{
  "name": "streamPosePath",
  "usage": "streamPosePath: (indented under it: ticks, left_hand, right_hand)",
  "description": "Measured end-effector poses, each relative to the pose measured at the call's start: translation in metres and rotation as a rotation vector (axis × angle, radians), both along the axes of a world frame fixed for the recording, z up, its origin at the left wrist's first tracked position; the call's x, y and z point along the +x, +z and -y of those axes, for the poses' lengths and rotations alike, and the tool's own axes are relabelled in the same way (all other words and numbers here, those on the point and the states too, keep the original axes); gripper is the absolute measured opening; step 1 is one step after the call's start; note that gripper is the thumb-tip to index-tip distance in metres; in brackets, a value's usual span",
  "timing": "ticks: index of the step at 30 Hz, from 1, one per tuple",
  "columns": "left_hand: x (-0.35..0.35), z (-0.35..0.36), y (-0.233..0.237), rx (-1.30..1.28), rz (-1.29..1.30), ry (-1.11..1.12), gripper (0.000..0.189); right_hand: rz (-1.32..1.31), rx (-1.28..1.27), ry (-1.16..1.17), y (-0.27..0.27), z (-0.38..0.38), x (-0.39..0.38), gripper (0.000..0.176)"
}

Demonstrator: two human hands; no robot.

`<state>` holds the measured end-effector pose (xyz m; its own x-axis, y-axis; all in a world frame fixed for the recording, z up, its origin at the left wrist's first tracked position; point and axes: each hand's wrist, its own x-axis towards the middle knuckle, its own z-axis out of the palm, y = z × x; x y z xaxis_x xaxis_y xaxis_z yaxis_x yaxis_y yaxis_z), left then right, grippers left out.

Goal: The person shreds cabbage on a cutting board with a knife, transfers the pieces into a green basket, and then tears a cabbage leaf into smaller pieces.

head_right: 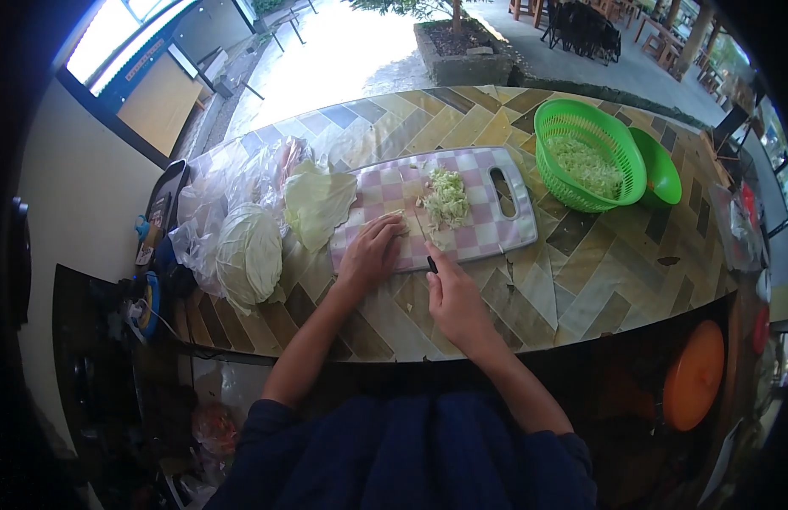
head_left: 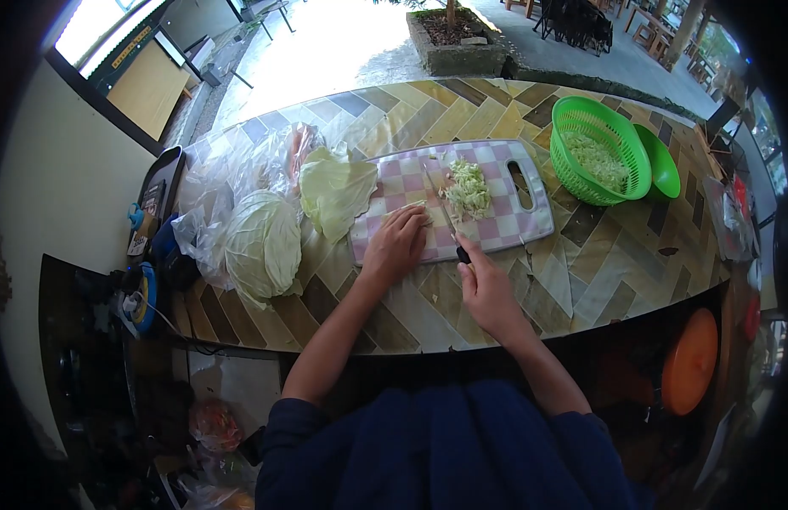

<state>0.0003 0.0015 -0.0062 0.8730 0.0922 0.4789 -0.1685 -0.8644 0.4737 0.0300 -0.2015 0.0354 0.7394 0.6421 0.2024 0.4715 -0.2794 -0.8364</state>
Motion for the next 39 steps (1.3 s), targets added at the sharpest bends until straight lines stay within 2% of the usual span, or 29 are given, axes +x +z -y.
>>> streamPosePath:
  ticks: [11,20,26,29,32,39]
  left_hand:
    - [0.002,0.0,0.001,0.02,0.011,-0.008,0.018]
    - [0.002,0.0,0.001,0.005,-0.002,0.006,0.02]
    - [-0.002,0.003,0.007,-0.017,-0.012,0.005,0.02]
    - [-0.002,0.004,0.008,-0.039,-0.006,0.022,0.021]
    - [-0.002,0.003,0.007,-0.025,0.015,0.01,0.021]
    - [-0.001,0.002,0.004,-0.056,0.04,0.01,0.019]
  right_hand:
    - [-0.026,-0.065,0.026,-0.008,-0.009,-0.019,0.045]
    - [0.025,-0.231,-0.015,-0.026,-0.036,-0.005,0.049]
    - [0.115,-0.381,0.009,-0.014,-0.009,-0.012,0.05]
    - [0.058,-0.451,-0.008,0.001,0.002,-0.006,0.05]
    - [0.131,-0.101,0.044,-0.029,0.004,0.018,0.05]
    - [0.014,-0.217,0.091,-0.005,0.011,-0.007,0.047]
